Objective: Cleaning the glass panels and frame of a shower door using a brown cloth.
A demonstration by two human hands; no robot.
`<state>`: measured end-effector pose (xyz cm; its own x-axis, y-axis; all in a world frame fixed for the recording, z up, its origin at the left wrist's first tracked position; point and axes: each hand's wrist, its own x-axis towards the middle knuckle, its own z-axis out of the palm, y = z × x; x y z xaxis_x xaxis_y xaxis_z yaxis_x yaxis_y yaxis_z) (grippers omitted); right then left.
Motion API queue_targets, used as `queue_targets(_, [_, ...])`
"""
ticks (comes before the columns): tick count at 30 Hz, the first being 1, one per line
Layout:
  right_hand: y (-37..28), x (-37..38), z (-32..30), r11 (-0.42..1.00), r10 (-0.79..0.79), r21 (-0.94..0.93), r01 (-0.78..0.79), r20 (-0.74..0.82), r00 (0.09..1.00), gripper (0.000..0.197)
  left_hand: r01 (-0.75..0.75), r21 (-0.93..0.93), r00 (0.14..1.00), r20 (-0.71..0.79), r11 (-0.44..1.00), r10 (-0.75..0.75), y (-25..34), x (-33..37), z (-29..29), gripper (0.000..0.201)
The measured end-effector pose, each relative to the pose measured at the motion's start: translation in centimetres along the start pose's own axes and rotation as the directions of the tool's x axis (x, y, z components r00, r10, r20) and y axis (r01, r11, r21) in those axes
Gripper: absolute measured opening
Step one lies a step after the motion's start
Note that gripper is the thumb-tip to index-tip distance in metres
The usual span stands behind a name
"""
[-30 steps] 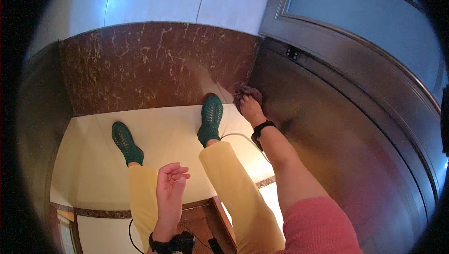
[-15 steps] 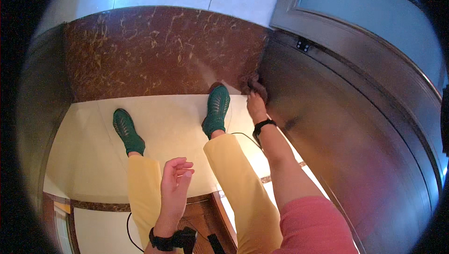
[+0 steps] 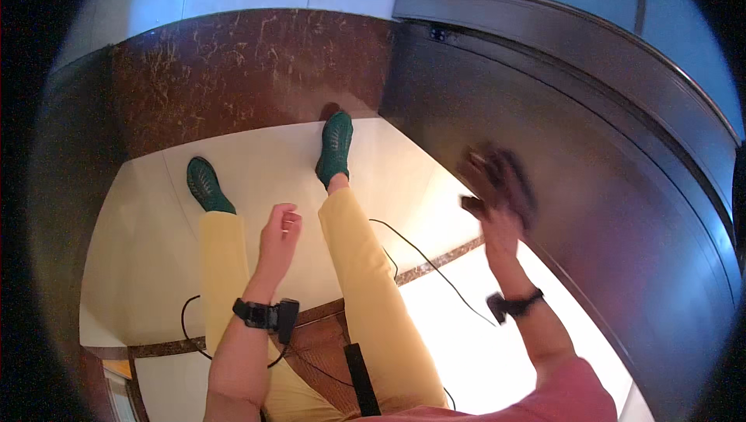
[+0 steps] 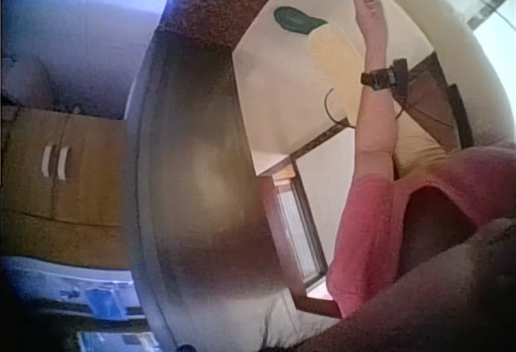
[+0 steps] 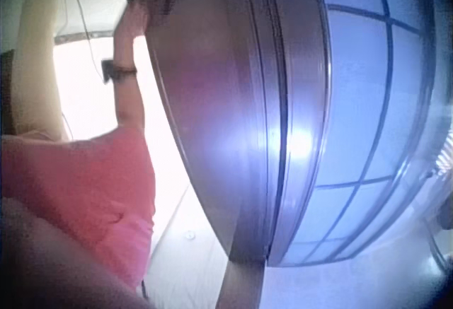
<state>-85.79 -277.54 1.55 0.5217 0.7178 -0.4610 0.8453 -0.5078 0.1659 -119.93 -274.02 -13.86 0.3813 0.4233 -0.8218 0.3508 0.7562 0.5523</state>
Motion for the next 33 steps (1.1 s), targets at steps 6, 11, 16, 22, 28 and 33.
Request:
queue_targets(6, [5.1, -11.4, -11.9, 0.656, -0.136, -0.734, 0.176, 0.114, 0.984, 0.029, 0.038, 0.074, 0.999, 0.003, 0.996, -0.039, -0.8, 0.1, -2.8, 0.022])
queue_targets(11, [2.8, -3.8, 0.3, 0.853, -0.099, -0.492, 0.173, 0.174, 0.980, 0.032, 0.089, -0.027, 0.994, -0.055, 0.996, -0.090, -0.9, -0.2, -2.5, 0.021])
queue_targets(16, [0.8, 10.8, 22.5, 0.974, -0.016, -0.226, 0.023, 0.035, 0.999, 0.018, 0.151, -0.059, 0.985, -0.077, 0.987, -0.155, 3.0, -0.3, -2.8, 0.023])
queue_targets(22, [-5.7, 22.7, 32.9, 0.885, -0.327, -0.246, 0.395, 0.275, 0.904, 0.017, 0.179, -0.083, 0.967, -0.171, 0.980, -0.191, 6.7, -2.5, -6.2, 0.027])
queue_targets(28, [-3.1, 21.6, 28.1, 0.776, -0.344, -0.462, 0.429, 0.260, 0.902, 0.022, 0.194, -0.151, 0.975, -0.077, 0.969, -0.207, 5.4, -1.9, -2.0, 0.025])
queue_targets(33, [-1.4, 14.0, 10.3, 0.830, -0.348, -0.420, 0.366, 0.122, 0.929, 0.018, 0.135, -0.084, 0.990, 0.054, 0.987, -0.131, -2.1, -1.1, 1.1, 0.022])
